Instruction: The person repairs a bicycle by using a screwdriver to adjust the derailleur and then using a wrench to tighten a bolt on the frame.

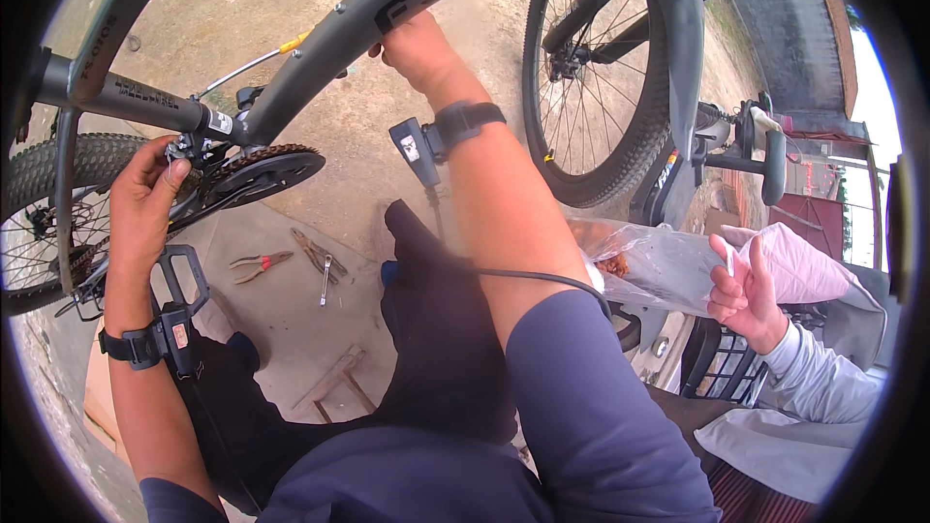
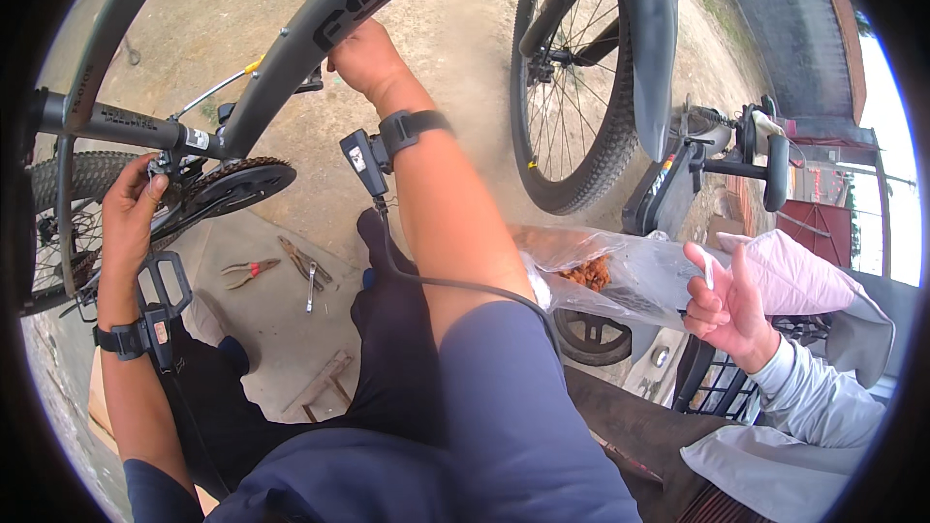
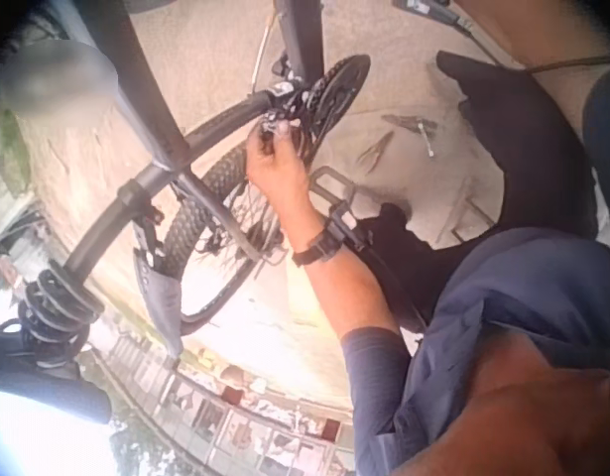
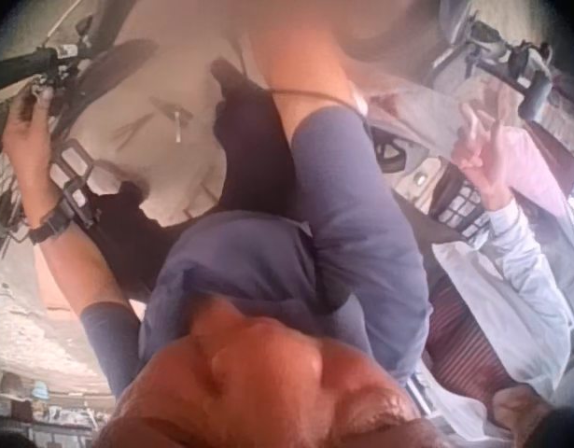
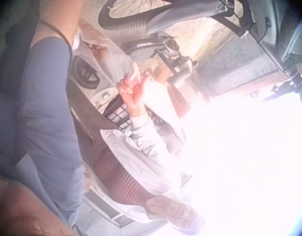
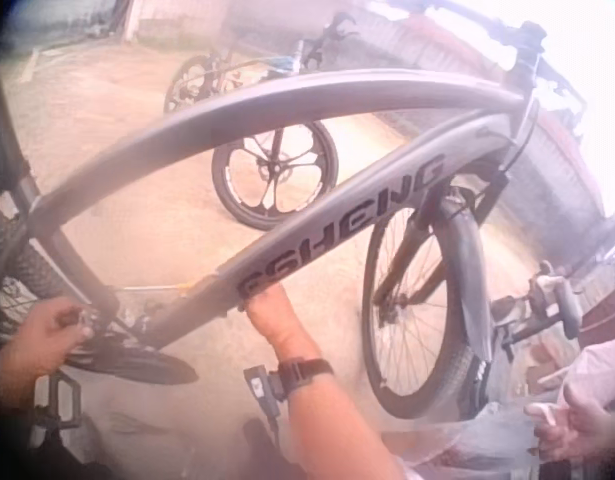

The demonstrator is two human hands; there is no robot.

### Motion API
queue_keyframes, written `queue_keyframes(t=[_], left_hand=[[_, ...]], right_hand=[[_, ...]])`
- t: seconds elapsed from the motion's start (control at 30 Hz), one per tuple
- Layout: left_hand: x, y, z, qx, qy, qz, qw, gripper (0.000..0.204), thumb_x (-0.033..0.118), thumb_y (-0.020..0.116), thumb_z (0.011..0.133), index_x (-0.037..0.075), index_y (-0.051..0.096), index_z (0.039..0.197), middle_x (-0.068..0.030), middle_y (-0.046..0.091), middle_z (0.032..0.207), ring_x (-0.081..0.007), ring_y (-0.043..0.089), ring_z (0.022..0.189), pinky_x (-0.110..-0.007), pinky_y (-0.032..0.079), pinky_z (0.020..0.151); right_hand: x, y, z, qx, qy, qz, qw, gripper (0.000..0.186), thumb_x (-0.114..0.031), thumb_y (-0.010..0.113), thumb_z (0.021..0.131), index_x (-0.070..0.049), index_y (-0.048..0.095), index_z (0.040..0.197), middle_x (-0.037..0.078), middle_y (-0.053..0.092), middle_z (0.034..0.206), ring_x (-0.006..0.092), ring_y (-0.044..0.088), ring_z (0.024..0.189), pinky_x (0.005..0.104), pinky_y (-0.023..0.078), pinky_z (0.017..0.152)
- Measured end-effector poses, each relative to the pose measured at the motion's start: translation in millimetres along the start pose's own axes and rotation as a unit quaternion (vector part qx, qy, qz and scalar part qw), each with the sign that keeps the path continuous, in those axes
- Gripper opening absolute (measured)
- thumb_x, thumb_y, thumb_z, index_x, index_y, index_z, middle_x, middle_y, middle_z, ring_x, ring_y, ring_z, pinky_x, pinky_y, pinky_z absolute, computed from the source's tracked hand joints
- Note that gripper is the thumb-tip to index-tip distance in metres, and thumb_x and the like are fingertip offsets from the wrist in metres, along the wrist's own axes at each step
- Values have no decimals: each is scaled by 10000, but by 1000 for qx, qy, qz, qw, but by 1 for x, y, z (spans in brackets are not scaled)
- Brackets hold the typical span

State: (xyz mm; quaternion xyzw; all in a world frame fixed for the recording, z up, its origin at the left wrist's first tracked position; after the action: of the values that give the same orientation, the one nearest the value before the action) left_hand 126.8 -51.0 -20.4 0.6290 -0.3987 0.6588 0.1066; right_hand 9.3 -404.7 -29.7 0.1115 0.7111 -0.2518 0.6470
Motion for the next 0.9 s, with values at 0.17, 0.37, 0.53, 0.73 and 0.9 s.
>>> queue_keyframes(t=[0.17,0.37,0.53,0.73,0.9], left_hand=[[-11,4,7,-11,13,3,1000,384,178,697,979,-11,606,1301,-11,659,1068,-72,568,930,-219,453,826],[-24,-3,8,-15,12,-20,1000,372,179,686,987,-8,606,1299,-11,654,1095,-84,572,991,-232,447,866],[4,0,-2,-10,8,5,1000,367,169,695,976,-19,613,1280,-23,662,1054,-72,571,926,-225,455,820],[22,9,-1,-17,-5,-24,1000,338,156,719,949,-4,636,1234,-1,666,950,-76,586,899,-257,484,808],[25,5,-6,-11,-13,-21,1000,337,130,737,926,-10,639,1217,-41,686,974,-100,621,893,-277,509,802]], right_hand=[[9,-7,-3,29,-126,-164,978,166,-133,625,914,-54,699,1040,159,705,1058,350,644,1001,389,526,879],[-1,2,-2,16,-184,-230,955,230,-128,649,892,-68,672,1113,185,610,1247,373,601,1109,416,518,930],[-5,0,-11,-46,-163,-311,935,352,-175,721,826,-129,681,1173,160,666,1191,358,628,1110,440,529,934],[-13,4,0,64,-268,-543,794,154,-121,687,811,-132,669,963,118,662,937,349,642,875,460,493,783],[-17,0,16,47,-318,-566,759,103,-189,673,830,-181,610,910,70,614,853,302,645,771,434,494,686]])
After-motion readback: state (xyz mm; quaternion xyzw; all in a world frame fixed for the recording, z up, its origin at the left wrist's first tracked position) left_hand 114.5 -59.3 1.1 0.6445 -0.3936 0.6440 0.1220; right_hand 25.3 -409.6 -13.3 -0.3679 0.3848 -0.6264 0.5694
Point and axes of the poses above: each hand's wrist, its own z-axis towards the middle knuckle, its own y-axis out of the palm, x = y × z, the point moved 3 cm from there along z, towards the middle knuckle
